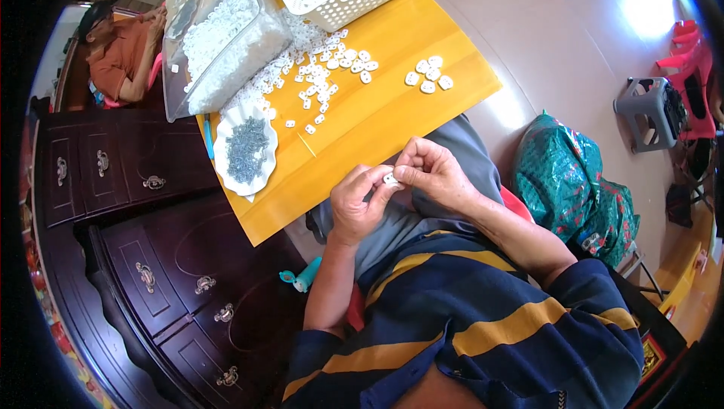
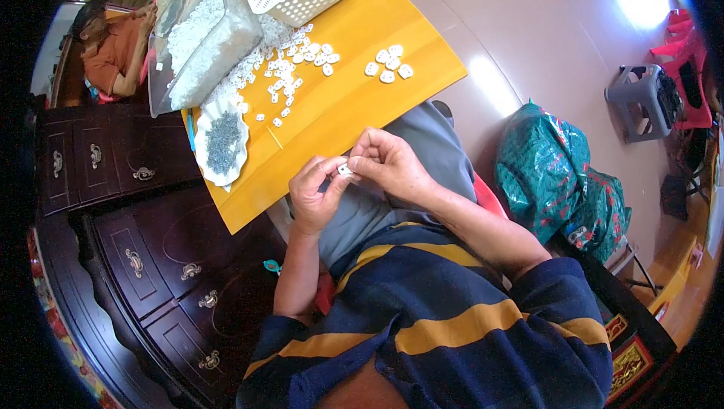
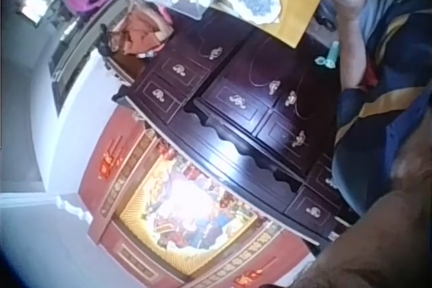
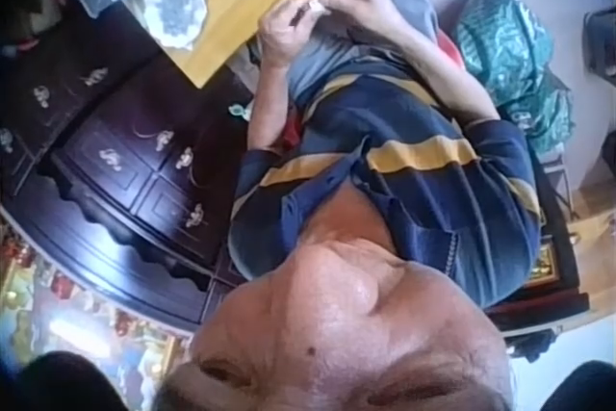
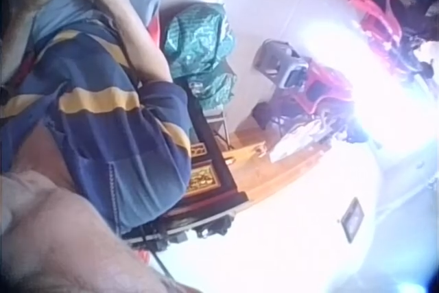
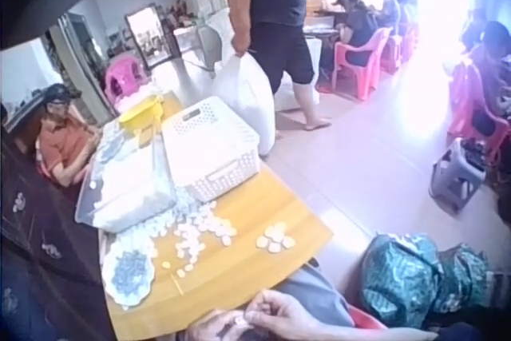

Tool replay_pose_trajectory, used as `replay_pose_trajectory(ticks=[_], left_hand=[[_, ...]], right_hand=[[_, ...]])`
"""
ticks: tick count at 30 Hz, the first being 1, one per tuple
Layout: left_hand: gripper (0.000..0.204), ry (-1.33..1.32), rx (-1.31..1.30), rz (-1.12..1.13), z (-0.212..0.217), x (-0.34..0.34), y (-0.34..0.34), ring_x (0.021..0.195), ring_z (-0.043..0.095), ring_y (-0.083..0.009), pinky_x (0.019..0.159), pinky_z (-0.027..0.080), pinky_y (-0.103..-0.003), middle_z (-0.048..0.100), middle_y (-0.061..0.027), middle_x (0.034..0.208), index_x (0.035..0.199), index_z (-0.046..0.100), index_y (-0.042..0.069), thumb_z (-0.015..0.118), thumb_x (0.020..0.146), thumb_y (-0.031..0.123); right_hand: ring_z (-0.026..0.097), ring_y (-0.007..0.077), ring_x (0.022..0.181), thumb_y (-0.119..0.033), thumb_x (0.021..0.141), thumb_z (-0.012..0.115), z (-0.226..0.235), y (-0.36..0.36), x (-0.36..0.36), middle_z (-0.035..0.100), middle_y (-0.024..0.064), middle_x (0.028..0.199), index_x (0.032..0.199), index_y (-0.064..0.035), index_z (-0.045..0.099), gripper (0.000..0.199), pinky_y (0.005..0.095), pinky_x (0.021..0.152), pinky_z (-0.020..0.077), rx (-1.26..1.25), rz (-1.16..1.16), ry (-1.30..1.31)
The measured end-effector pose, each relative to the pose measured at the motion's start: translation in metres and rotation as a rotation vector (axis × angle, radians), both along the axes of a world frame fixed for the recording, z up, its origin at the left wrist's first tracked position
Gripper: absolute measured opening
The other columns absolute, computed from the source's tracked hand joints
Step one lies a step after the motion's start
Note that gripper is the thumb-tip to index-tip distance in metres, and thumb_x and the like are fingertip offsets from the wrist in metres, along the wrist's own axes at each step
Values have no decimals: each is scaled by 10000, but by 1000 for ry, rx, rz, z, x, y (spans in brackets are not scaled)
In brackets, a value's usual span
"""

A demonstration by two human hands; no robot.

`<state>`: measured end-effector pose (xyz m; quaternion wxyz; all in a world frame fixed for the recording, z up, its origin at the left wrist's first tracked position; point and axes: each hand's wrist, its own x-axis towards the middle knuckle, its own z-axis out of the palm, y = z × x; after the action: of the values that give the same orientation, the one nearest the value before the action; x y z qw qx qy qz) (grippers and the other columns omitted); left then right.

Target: Manually assembling small white plastic components by inserting metal pins and trimming excess material with a small blade.

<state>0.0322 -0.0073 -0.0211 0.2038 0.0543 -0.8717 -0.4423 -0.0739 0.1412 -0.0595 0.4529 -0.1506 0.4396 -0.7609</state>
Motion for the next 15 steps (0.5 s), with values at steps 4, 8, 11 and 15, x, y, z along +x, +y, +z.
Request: replay_pose_trajectory(ticks=[4,8,11,15], left_hand=[[216,47,43,3,-2,-5,2,678,631,-178,625,518,-297,661,-71,809,1019,717,28,774,816,-20],[354,-27,111,-13,-6,-9,-6,655,609,-166,610,511,-294,644,-75,840,1162,680,11,794,828,39],[467,-99,21,94,1,-21,-17,621,573,-199,600,502,-317,622,-110,883,1298,614,-12,757,893,171],[492,-200,-291,260,-2,-42,-40,864,665,-344,739,553,-421,655,-182,1032,1361,558,-4,663,950,245]], right_hand=[[590,28,728,-34,985,646,1,0,-3,662,-4,852,989,-42,578,68,185,630,472,-17,-51,36],[607,38,752,-47,978,659,-3,1,-10,647,-19,853,1001,-32,591,73,191,663,484,54,-76,131],[604,42,752,-52,980,651,5,1,-17,636,-36,841,1026,-24,609,69,194,666,479,134,-186,204],[627,75,750,-120,990,654,25,2,-29,655,7,818,1058,1,646,140,255,676,524,420,-226,586]])
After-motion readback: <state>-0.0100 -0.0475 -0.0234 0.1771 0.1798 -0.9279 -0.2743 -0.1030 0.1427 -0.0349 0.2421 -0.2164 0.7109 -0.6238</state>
